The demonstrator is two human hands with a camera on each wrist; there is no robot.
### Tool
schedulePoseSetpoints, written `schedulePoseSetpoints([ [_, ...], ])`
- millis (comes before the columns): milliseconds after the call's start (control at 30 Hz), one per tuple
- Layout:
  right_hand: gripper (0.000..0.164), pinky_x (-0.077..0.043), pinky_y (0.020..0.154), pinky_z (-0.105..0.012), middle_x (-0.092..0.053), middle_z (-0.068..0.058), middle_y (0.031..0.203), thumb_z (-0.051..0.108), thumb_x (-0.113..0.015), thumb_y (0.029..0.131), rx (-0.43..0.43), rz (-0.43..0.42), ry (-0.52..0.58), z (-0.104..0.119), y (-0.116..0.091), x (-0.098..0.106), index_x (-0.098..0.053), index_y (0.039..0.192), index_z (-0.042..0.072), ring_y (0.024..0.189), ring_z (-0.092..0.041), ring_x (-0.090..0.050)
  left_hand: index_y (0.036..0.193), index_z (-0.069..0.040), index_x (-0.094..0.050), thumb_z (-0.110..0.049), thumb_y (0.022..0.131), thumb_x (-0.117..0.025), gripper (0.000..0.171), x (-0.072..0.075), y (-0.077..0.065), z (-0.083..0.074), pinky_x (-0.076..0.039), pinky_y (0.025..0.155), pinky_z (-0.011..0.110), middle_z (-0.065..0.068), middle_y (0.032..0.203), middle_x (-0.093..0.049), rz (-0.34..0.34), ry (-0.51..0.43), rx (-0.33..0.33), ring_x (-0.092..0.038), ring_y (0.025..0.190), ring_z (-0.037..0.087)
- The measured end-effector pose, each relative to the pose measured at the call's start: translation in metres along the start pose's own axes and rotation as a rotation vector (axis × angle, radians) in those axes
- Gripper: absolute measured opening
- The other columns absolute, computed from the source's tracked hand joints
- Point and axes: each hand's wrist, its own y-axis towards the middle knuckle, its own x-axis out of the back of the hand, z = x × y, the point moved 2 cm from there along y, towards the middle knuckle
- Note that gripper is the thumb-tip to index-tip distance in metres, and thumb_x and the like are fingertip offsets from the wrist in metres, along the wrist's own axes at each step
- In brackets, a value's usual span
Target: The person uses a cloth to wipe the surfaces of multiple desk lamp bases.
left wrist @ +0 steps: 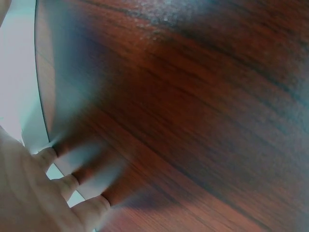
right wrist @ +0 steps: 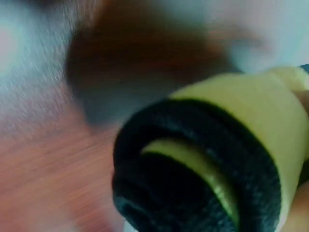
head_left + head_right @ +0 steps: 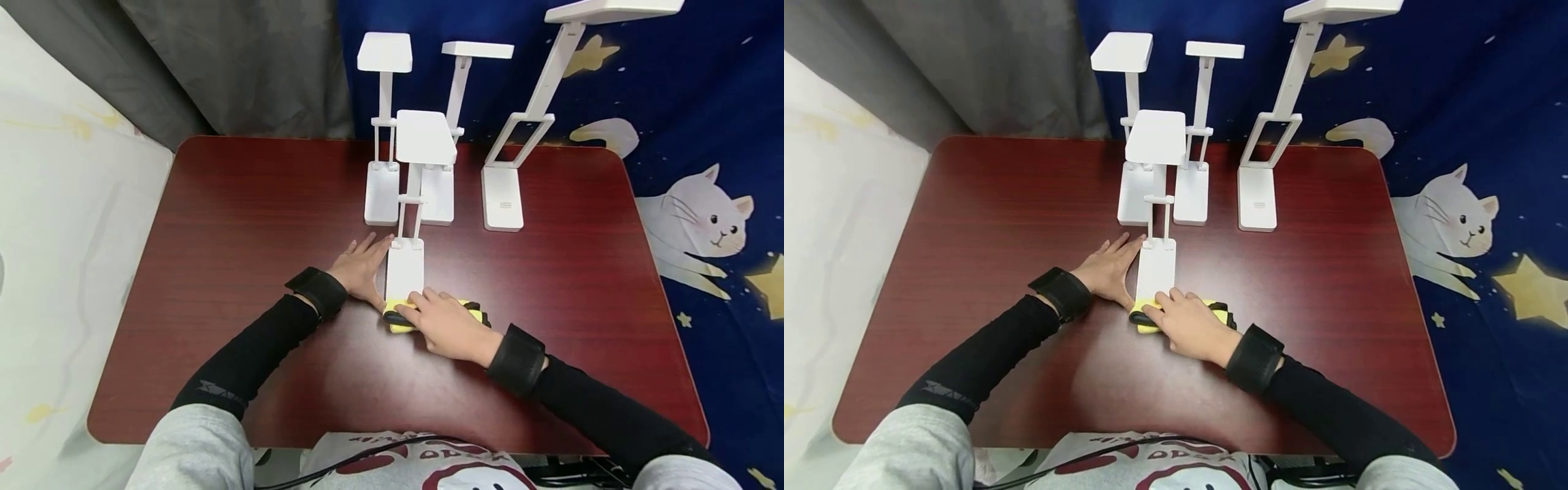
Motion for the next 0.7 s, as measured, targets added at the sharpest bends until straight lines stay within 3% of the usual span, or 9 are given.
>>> schedulePoseSetpoints([
  [100, 0.048, -0.058, 0.079, -0.041, -0.067, -0.007, 0.110, 0.002, -0.074, 0.085, 0.006, 0.011, 0.130, -0.003, -0.012, 0.007, -0.067, 0.132, 0.008, 0.096, -0.025, -0.063, 0.169, -0.008, -0.001, -0.060, 0.061, -0.096, 0.154, 0.001, -0.002, 0.000, -0.010, 0.131, 0.059, 0.012, 0.177, -0.013, 0.011, -0.006, 0.000, -0.004, 0.164, 0.035],
  [233, 0.040, -0.058, 0.084, -0.043, -0.068, -0.006, 0.108, -0.001, -0.069, 0.090, -0.023, -0.091, 0.231, -0.016, -0.033, 0.022, -0.068, 0.130, 0.005, 0.097, -0.022, -0.064, 0.168, -0.004, 0.000, -0.061, 0.061, -0.096, 0.155, 0.002, -0.004, -0.002, -0.010, 0.131, 0.060, 0.014, 0.177, -0.011, 0.005, -0.011, -0.014, -0.005, 0.164, 0.036],
  [433, 0.043, -0.055, 0.078, -0.043, -0.066, -0.007, 0.106, -0.003, -0.073, 0.088, -0.111, -0.210, 0.212, -0.039, -0.072, 0.041, -0.068, 0.130, 0.003, 0.093, -0.022, -0.061, 0.165, 0.007, -0.004, -0.061, 0.059, -0.097, 0.156, -0.002, -0.005, -0.007, -0.017, 0.130, 0.057, 0.023, 0.174, -0.012, -0.069, 0.008, 0.008, -0.013, 0.163, 0.036],
  [600, 0.046, -0.051, 0.076, -0.042, -0.064, -0.005, 0.103, -0.009, -0.073, 0.084, -0.189, -0.256, 0.186, -0.051, -0.098, 0.049, -0.068, 0.129, 0.002, 0.090, -0.021, -0.058, 0.163, 0.011, -0.006, -0.054, 0.067, -0.096, 0.147, -0.008, 0.001, -0.025, -0.019, 0.131, 0.051, 0.027, 0.173, -0.013, -0.185, -0.189, 0.001, -0.014, 0.163, 0.038],
  [700, 0.047, -0.051, 0.076, -0.042, -0.064, -0.005, 0.104, -0.010, -0.072, 0.084, -0.192, -0.267, 0.174, -0.053, -0.104, 0.050, -0.068, 0.129, 0.002, 0.091, -0.021, -0.058, 0.164, 0.010, -0.005, -0.053, 0.070, -0.094, 0.144, -0.014, 0.004, -0.033, -0.016, 0.131, 0.053, 0.027, 0.173, -0.014, -0.223, -0.213, 0.022, -0.016, 0.163, 0.037],
])
